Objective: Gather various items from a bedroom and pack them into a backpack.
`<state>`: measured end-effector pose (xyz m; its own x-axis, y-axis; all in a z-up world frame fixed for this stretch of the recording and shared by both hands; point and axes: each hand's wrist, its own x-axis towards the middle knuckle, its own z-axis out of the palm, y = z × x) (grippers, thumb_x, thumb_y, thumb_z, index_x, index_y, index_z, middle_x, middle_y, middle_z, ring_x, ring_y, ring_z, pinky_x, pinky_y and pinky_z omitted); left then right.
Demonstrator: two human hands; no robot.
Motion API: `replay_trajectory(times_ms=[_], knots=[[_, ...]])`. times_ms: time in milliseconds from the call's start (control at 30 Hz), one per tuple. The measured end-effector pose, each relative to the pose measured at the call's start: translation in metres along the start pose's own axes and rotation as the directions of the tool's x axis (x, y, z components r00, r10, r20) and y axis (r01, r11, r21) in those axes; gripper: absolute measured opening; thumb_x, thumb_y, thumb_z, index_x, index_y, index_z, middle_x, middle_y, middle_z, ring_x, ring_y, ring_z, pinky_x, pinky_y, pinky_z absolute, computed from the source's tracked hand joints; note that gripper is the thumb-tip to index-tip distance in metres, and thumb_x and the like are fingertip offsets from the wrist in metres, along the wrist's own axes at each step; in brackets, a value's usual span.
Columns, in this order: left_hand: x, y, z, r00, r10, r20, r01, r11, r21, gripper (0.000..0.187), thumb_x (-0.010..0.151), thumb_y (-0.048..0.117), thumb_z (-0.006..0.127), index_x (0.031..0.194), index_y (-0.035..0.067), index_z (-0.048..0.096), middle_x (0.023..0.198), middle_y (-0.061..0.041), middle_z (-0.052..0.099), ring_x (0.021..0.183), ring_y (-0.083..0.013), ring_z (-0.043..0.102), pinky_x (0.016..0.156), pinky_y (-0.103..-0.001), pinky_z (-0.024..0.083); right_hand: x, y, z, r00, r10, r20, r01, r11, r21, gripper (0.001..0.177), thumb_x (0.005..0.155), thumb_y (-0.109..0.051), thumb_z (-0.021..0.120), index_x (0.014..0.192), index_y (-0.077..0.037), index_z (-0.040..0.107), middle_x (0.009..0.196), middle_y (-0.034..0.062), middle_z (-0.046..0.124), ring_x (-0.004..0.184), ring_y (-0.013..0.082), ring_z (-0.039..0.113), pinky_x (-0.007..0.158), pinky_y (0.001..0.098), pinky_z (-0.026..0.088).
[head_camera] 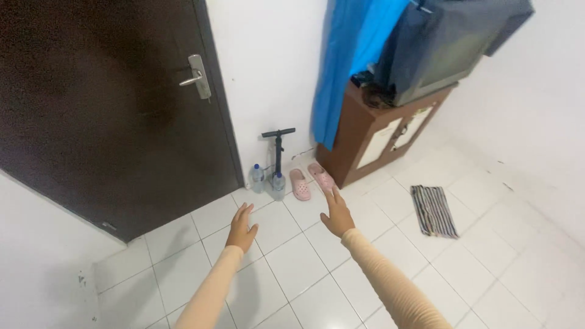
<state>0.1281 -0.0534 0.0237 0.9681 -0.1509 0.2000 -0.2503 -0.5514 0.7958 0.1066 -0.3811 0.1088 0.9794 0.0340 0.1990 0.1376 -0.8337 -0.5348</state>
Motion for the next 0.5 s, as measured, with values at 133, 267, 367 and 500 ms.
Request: replay_trajectory(times_ms=[133, 267, 367, 500], knots=[[0.045, -0.027, 0.005, 0.999, -0.034, -0.006, 0.034, 0.999, 0.014, 0.069, 0.085, 0.009, 0.069, 0.148, 0.016, 0.044, 0.162, -0.013, 0.033, 0.148, -0.0337, 0.031, 0.12, -0.042, 0.029, 0.059, 0.003, 0.02, 0.998, 0.023, 0.058, -0.025, 0.999, 0.041, 0.091, 0.079, -0.01, 0.076, 0.157, -0.02, 0.03, 0.163, 0.0266, 0.025, 0.145, 0.0442, 0.034, 0.117, 0.0452, 0.036], [0.098, -0.075, 0.008, 0.999, -0.041, -0.034, 0.042, 0.999, 0.034, 0.069, 0.084, 0.01, 0.071, 0.148, 0.017, 0.045, 0.16, -0.014, 0.036, 0.148, -0.0336, 0.033, 0.121, -0.042, 0.03, 0.117, 0.023, 0.06, 0.996, -0.056, 0.072, 0.052, 0.996, 0.07, 0.089, 0.077, -0.009, 0.078, 0.154, -0.017, 0.034, 0.159, 0.0298, 0.028, 0.145, 0.0464, 0.031, 0.118, 0.0472, 0.033], [0.158, -0.113, 0.015, 0.999, -0.02, -0.044, 0.021, 0.999, 0.027, 0.069, 0.084, 0.011, 0.071, 0.147, 0.015, 0.045, 0.159, -0.015, 0.036, 0.148, -0.0347, 0.033, 0.121, -0.042, 0.029, 0.17, 0.043, 0.083, 0.996, -0.087, 0.024, 0.085, 0.995, 0.061, 0.087, 0.076, -0.009, 0.077, 0.153, -0.016, 0.036, 0.157, 0.0302, 0.032, 0.146, 0.0465, 0.032, 0.117, 0.0476, 0.034], [0.224, -0.145, 0.021, 1.0, 0.001, 0.003, -0.001, 0.999, 0.052, 0.069, 0.083, 0.012, 0.072, 0.146, 0.012, 0.045, 0.158, -0.016, 0.038, 0.147, -0.0355, 0.034, 0.121, -0.043, 0.029, 0.232, 0.047, 0.087, 0.997, -0.014, 0.081, 0.011, 0.999, 0.031, 0.085, 0.078, -0.008, 0.077, 0.153, -0.017, 0.038, 0.157, 0.0285, 0.033, 0.146, 0.0452, 0.033, 0.118, 0.0473, 0.034]])
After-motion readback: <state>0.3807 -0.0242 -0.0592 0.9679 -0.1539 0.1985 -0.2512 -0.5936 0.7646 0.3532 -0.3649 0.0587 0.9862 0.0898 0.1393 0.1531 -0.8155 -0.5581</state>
